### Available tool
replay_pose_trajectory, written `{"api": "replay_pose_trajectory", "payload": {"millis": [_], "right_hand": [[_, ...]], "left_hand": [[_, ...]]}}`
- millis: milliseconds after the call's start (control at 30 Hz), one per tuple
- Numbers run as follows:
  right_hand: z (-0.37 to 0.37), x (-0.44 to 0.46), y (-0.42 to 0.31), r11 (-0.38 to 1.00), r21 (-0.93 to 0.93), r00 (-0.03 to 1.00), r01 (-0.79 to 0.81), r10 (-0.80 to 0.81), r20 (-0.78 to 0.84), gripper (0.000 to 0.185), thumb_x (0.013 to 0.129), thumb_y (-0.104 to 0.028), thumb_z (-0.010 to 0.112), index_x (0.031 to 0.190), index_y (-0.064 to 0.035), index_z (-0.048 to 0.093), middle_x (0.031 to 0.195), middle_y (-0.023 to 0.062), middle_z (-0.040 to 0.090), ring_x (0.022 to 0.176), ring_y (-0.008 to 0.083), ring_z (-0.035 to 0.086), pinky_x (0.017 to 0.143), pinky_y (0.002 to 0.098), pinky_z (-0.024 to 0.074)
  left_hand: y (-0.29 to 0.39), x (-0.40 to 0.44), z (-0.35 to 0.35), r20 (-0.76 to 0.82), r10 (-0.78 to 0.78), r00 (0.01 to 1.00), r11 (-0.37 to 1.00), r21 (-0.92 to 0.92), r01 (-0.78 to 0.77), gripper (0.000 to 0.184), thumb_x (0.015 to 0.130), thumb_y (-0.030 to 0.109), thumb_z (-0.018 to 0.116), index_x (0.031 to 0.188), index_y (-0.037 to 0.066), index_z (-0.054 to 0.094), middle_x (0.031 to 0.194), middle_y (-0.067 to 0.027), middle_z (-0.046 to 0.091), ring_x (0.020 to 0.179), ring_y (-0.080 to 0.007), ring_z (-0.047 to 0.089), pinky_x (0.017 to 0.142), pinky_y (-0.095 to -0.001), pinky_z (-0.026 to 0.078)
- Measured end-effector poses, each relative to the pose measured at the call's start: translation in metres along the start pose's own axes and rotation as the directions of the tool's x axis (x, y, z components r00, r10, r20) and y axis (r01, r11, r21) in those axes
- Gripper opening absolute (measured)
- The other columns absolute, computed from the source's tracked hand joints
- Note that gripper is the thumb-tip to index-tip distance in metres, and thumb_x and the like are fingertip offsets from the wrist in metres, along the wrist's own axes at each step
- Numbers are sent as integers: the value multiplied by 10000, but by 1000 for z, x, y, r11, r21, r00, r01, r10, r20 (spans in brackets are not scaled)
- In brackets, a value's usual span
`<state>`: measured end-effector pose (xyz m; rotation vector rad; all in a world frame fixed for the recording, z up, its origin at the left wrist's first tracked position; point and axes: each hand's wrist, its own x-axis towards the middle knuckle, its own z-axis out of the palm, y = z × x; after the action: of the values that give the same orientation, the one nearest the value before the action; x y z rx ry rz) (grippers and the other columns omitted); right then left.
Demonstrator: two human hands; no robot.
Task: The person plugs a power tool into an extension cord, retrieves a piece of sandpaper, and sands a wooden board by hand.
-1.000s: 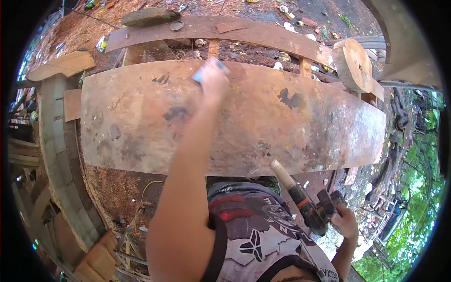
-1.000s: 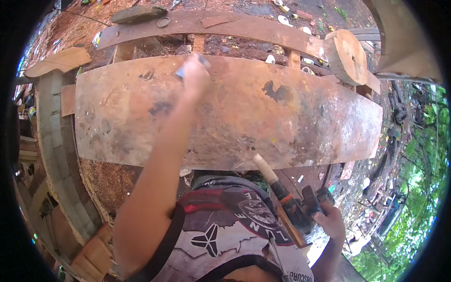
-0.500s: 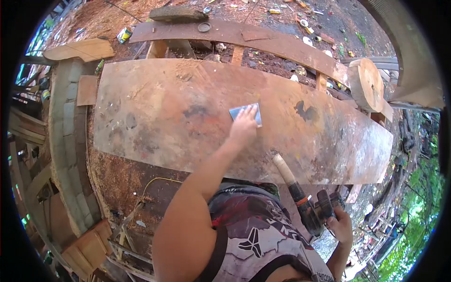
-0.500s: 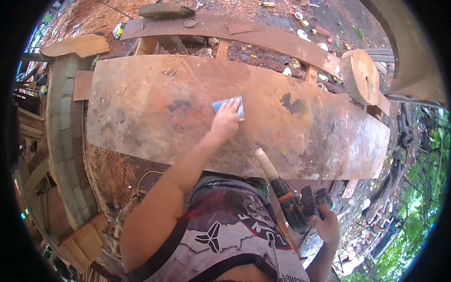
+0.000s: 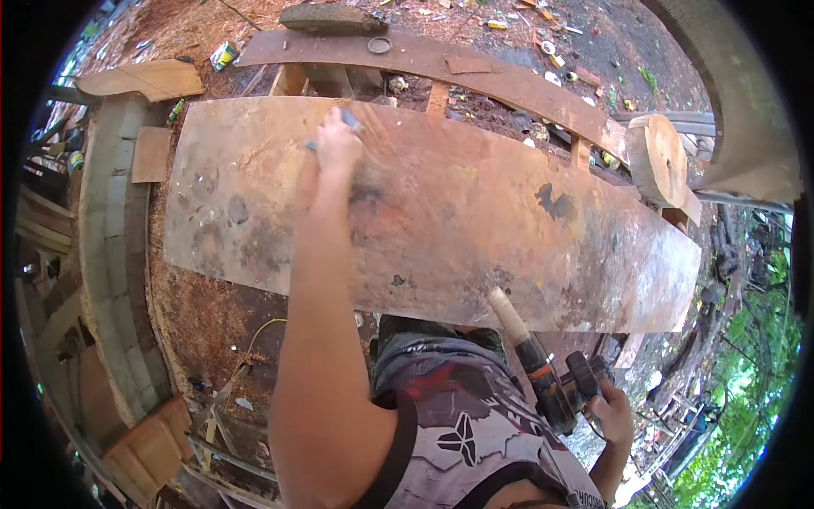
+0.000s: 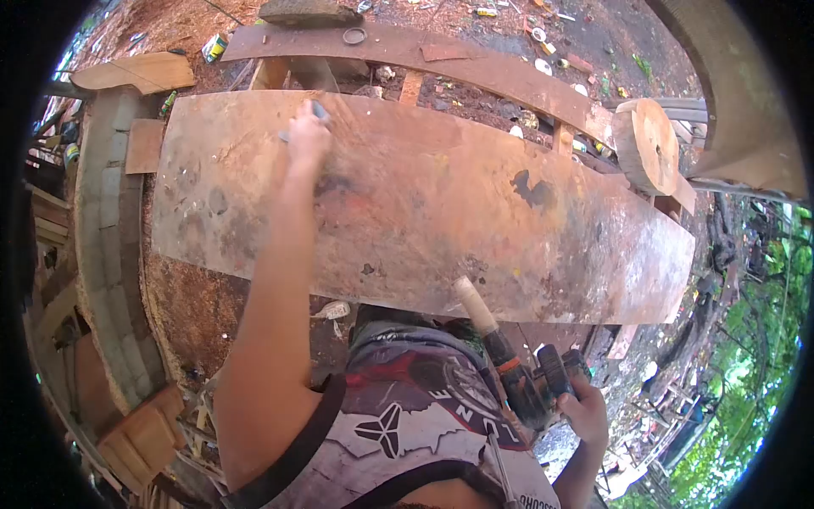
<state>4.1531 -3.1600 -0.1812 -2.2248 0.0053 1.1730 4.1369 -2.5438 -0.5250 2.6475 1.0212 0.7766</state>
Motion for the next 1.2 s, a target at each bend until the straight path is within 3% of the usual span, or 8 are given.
{"api": "replay_pose_trajectory", "payload": {"millis": [300,367,400,500,733,900,933,1200], "right_hand": [[12,15,-19,988,-153,997,18,-6,78,759,765,-729,700,928,11,684,686,11,630,604,90,587,538,257,445],[13,15,-21,991,-124,991,58,-42,127,742,773,-724,696,931,2,685,676,9,624,609,92,586,535,263,444],[13,14,-17,989,-130,990,64,-47,134,742,773,-724,696,931,2,685,676,9,624,609,92,586,535,263,444],[9,8,-6,982,-158,984,102,-77,159,724,778,-716,697,921,-7,682,681,9,623,613,93,583,536,261,440],[24,-4,28,982,-126,982,143,-125,139,740,767,-738,690,883,-8,671,667,3,600,585,86,570,518,256,437],[32,-27,64,988,-113,992,101,-92,90,742,763,-735,696,888,-4,677,665,7,611,572,89,578,508,259,440],[33,-31,69,990,-130,995,48,-35,96,745,764,-733,697,895,0,681,669,10,617,576,89,583,510,258,441],[54,-63,77,985,-143,989,100,-83,120,768,758,-717,714,991,14,691,706,13,631,614,86,581,543,250,441]], "left_hand": [[104,-193,-69,295,274,915,872,-477,-108,454,809,159,592,1210,-53,606,1293,-277,579,1220,-433,532,1088,-532,351],[18,-115,-79,398,-69,915,997,57,51,296,813,57,624,1100,-14,636,1060,-213,667,1086,-327,631,945,-484,480],[17,-52,-163,582,-428,691,727,-232,646,194,854,158,665,962,1,624,986,-216,671,926,-303,661,783,-485,521],[28,-45,-186,495,-554,670,567,-365,739,335,862,288,705,990,-4,601,941,-215,672,841,-296,663,679,-477,527],[67,-257,-95,72,152,986,973,-188,-137,461,818,14,510,1267,-79,550,1173,-318,595,1177,-445,548,1037,-491,430],[-44,-174,-112,571,-461,679,768,-128,628,81,865,40,543,924,12,591,1010,-213,620,948,-359,631,783,-469,510],[21,-201,-130,689,-10,724,958,215,-191,305,897,173,516,1077,-31,654,1134,-240,615,1004,-371,608,883,-513,461],[25,-256,-150,386,-39,922,994,-84,77,278,755,116,592,933,-53,722,1199,-279,600,1184,-452,517,1030,-493,395]]}}
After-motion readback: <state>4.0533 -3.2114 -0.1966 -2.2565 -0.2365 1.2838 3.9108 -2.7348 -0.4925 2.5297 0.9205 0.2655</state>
